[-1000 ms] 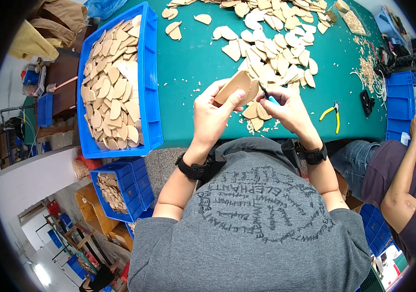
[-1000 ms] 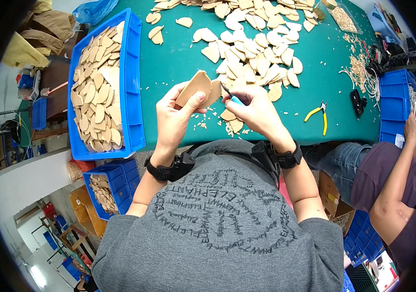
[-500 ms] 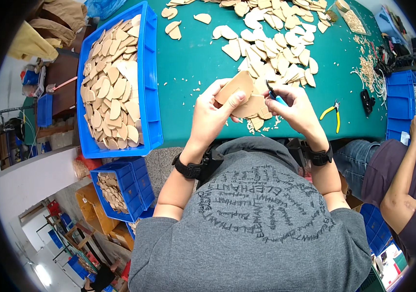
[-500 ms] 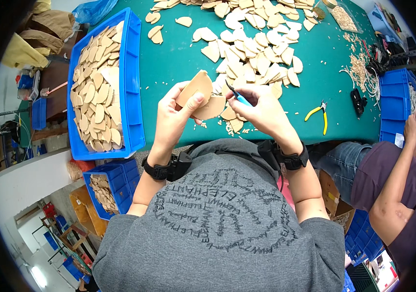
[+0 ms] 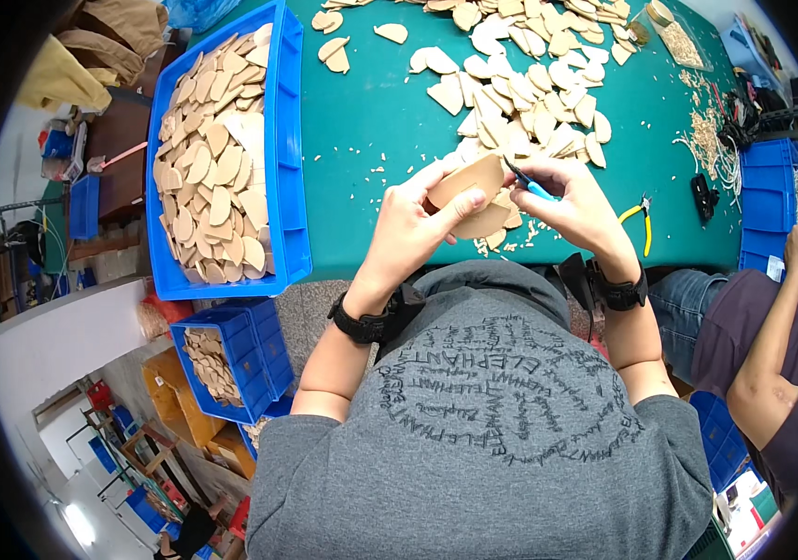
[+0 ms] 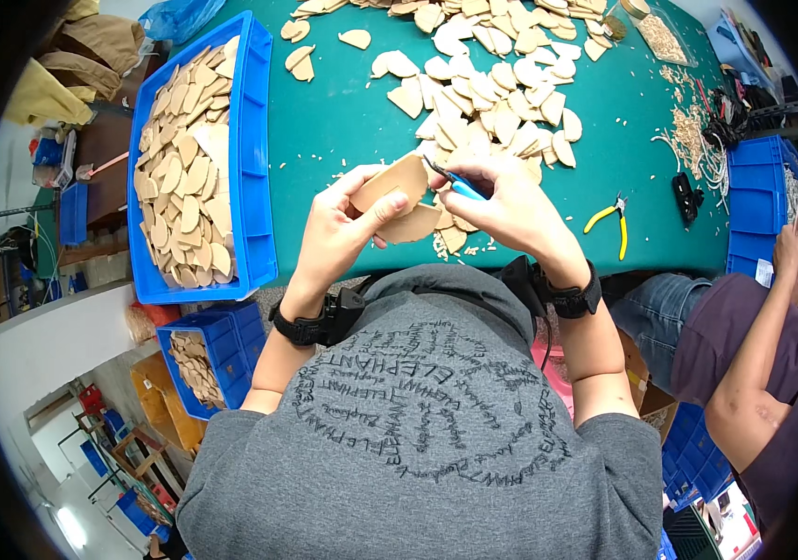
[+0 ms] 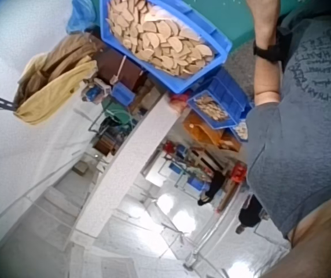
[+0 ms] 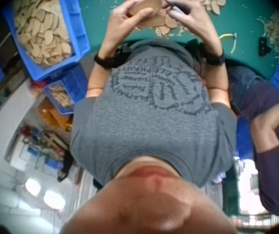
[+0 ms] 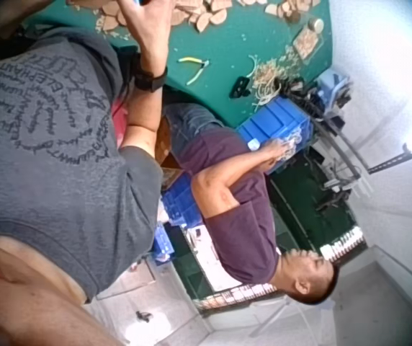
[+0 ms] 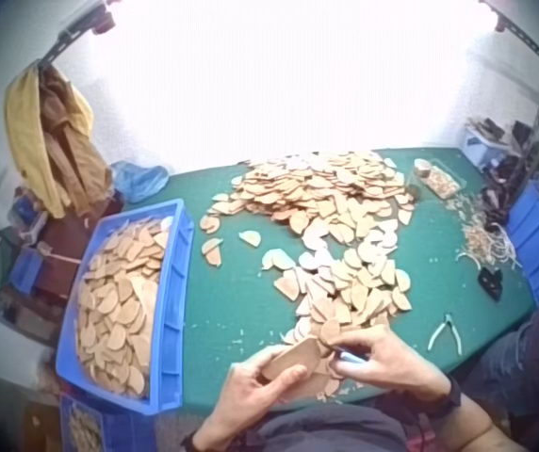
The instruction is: The person uses a handheld tool to smooth and shape the edges of small, flat wooden pieces. They pick up each piece from a blue bin, work on it with the tool, and place the finished piece onto a green table. Another person is visible in the background performing a similar task.
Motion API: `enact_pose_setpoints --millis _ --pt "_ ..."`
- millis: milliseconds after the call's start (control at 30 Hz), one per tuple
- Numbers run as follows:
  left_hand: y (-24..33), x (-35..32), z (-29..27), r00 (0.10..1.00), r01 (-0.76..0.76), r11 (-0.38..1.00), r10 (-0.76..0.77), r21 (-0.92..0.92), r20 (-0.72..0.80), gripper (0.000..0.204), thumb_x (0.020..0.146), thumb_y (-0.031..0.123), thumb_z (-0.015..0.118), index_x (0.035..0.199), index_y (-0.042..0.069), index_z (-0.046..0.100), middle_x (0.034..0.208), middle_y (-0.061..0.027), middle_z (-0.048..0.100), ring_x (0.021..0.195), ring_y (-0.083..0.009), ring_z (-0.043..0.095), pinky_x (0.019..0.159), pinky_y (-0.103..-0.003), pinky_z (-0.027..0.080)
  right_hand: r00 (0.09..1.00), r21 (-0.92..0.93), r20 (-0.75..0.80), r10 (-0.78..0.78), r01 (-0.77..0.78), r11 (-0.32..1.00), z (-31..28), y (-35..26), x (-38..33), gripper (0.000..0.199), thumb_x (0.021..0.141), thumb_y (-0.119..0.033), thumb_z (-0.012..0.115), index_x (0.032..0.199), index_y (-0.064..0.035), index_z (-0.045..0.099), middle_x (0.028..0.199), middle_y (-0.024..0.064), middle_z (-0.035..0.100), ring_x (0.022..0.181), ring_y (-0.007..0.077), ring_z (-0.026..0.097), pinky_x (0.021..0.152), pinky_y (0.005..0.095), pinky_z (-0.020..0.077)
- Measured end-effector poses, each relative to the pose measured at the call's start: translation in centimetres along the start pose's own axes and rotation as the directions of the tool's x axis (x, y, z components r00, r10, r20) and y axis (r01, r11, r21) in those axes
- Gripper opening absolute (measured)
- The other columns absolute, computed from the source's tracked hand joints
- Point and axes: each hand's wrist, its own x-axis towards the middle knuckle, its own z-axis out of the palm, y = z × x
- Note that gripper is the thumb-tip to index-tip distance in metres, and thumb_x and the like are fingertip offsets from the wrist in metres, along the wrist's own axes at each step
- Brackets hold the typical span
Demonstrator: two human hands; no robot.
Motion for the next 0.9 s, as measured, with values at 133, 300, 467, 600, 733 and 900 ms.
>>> enact_pose_setpoints --millis 133,300,467,600,733,900 --pt "0.1 0.1 0.1 1.000 0.015 0.999 -0.015 0.036 0.001 0.041 0.084 0.027 0.070 0.114 0.001 0.060 0.087 -0.0060 0.065 0.068 -0.0083 0.062 0.049 -0.020 0.048 0.998 0.012 -0.033 -0.045 0.045 0.999 0.1 0.4 0.2 0.022 0.079 -0.012 0.062 0.098 0.0002 0.065 0.086 0.0030 0.061 0.077 0.0076 0.054 0.071 0.0227 0.0446" --pt "0.1 0.2 0.1 1.000 0.007 0.996 -0.007 0.084 -0.009 0.040 0.084 0.028 0.070 0.113 0.002 0.061 0.086 -0.0059 0.066 0.067 -0.0086 0.062 0.049 -0.020 0.048 0.988 -0.020 -0.061 -0.142 0.141 0.990 0.2 1.1 0.6 0.020 0.078 -0.014 0.062 0.093 -0.0019 0.066 0.083 0.0043 0.060 0.074 0.0104 0.055 0.068 0.0239 0.0449" --pt "-0.1 0.4 0.2 0.998 -0.051 0.987 0.057 0.154 -0.035 0.039 0.084 0.029 0.070 0.112 0.003 0.062 0.083 -0.0055 0.066 0.065 -0.0082 0.062 0.049 -0.020 0.048 0.997 -0.013 -0.044 -0.059 0.059 0.998 0.1 1.2 0.7 0.019 0.077 -0.016 0.063 0.089 -0.0016 0.066 0.083 0.0048 0.061 0.075 0.0119 0.057 0.069 0.0256 0.0463" --pt "-0.2 0.5 0.1 0.999 -0.029 0.979 0.035 0.203 -0.024 0.038 0.084 0.029 0.069 0.112 0.003 0.062 0.081 -0.0050 0.066 0.063 -0.0079 0.061 0.049 -0.020 0.048 0.993 -0.043 -0.050 -0.105 0.103 0.994 0.2 1.5 0.8 0.018 0.076 -0.015 0.063 0.088 -0.0019 0.066 0.081 0.0052 0.061 0.075 0.0121 0.057 0.069 0.0261 0.0468" --pt "-0.3 0.6 -0.2 1.000 -0.003 0.982 0.006 0.186 -0.017 0.038 0.084 0.028 0.070 0.112 0.003 0.062 0.083 -0.0047 0.066 0.065 -0.0079 0.062 0.048 -0.020 0.047 0.995 -0.014 -0.049 -0.083 0.082 0.997 0.5 2.0 1.1 0.016 0.075 -0.014 0.064 0.086 -0.0023 0.066 0.080 0.0056 0.061 0.075 0.0122 0.057 0.068 0.0259 0.0463" --pt "-0.6 0.5 -0.7 0.998 0.044 0.999 -0.044 0.000 0.050 0.035 0.085 0.026 0.069 0.111 0.003 0.061 0.086 -0.0041 0.066 0.069 -0.0077 0.062 0.048 -0.020 0.047 0.995 0.043 -0.098 -0.024 0.028 0.999 0.9 2.1 1.5 0.015 0.079 -0.013 0.063 0.089 -0.0013 0.066 0.078 0.0020 0.060 0.071 0.0084 0.055 0.064 0.0228 0.0436"
